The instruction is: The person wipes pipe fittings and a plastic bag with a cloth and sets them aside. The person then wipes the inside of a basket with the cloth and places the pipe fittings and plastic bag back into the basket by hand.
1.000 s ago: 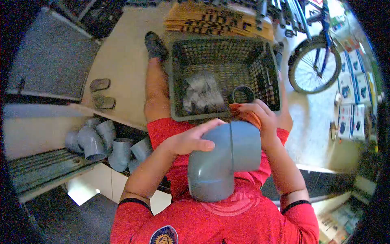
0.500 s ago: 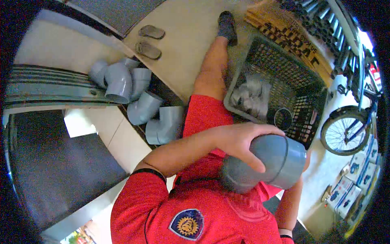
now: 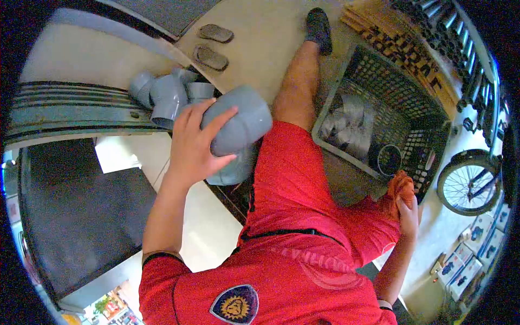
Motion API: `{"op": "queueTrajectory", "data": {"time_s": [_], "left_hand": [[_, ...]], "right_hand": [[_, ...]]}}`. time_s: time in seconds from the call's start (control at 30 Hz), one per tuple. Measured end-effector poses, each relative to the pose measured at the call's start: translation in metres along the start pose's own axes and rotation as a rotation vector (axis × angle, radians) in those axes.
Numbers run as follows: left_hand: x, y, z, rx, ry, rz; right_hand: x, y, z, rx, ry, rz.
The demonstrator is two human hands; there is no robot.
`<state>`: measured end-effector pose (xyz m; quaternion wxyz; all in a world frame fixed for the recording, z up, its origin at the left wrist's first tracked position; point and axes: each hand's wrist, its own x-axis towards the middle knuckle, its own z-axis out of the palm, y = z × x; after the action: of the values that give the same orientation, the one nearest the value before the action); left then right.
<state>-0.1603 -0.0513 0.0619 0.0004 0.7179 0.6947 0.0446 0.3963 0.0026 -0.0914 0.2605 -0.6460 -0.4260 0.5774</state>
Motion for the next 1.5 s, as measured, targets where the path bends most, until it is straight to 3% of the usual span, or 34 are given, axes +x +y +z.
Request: {"op": "queueTrajectory", "data": {"time_s": [0.23, 0.4, 0.7, 0.93, 1.0, 1.03, 1.13, 1.23, 1.27, 1.37, 1.43, 1.5], "left_hand": [[-0.053, -0.022, 0.071, 0.111, 0.087, -0.213], [-0.067, -0.023, 0.100, 0.220, 0.238, -0.335], [-0.062, 0.002, 0.121, 0.339, 0.139, -0.423], [-0.071, 0.007, 0.113, 0.263, 0.055, -0.519], [-0.074, 0.008, 0.110, 0.225, 0.030, -0.560], [-0.076, 0.008, 0.109, 0.234, 0.037, -0.560], [-0.081, 0.004, 0.111, 0.249, 0.079, -0.527], [-0.081, 0.004, 0.111, 0.255, 0.122, -0.471], [-0.081, 0.006, 0.111, 0.239, 0.144, -0.450], [-0.069, 0.018, 0.103, 0.202, 0.197, -0.379], [-0.054, 0.034, 0.097, 0.087, 0.282, -0.243], [-0.040, 0.052, 0.097, 0.002, 0.351, -0.130]], "right_hand": [[0.009, -0.025, 0.022, 0.010, -0.016, -0.015], [0.016, -0.004, 0.004, -0.062, -0.032, 0.003], [0.003, -0.001, 0.014, -0.064, 0.024, -0.020], [0.005, 0.018, 0.004, 0.011, 0.027, -0.016], [0.004, 0.010, 0.005, -0.116, 0.065, -0.089], [0.004, 0.004, 0.008, -0.182, 0.086, -0.125], [0.004, -0.007, 0.022, 0.058, 0.013, -0.254], [0.012, 0.000, -0.002, -0.170, -0.085, -0.232], [0.013, 0.009, -0.006, -0.117, -0.001, -0.141], [0.019, -0.033, 0.003, -0.234, 0.124, -0.338], [0.048, -0.050, -0.010, -0.327, 0.021, -0.432], [0.089, -0.048, -0.014, -0.371, 0.010, -0.383]]}}
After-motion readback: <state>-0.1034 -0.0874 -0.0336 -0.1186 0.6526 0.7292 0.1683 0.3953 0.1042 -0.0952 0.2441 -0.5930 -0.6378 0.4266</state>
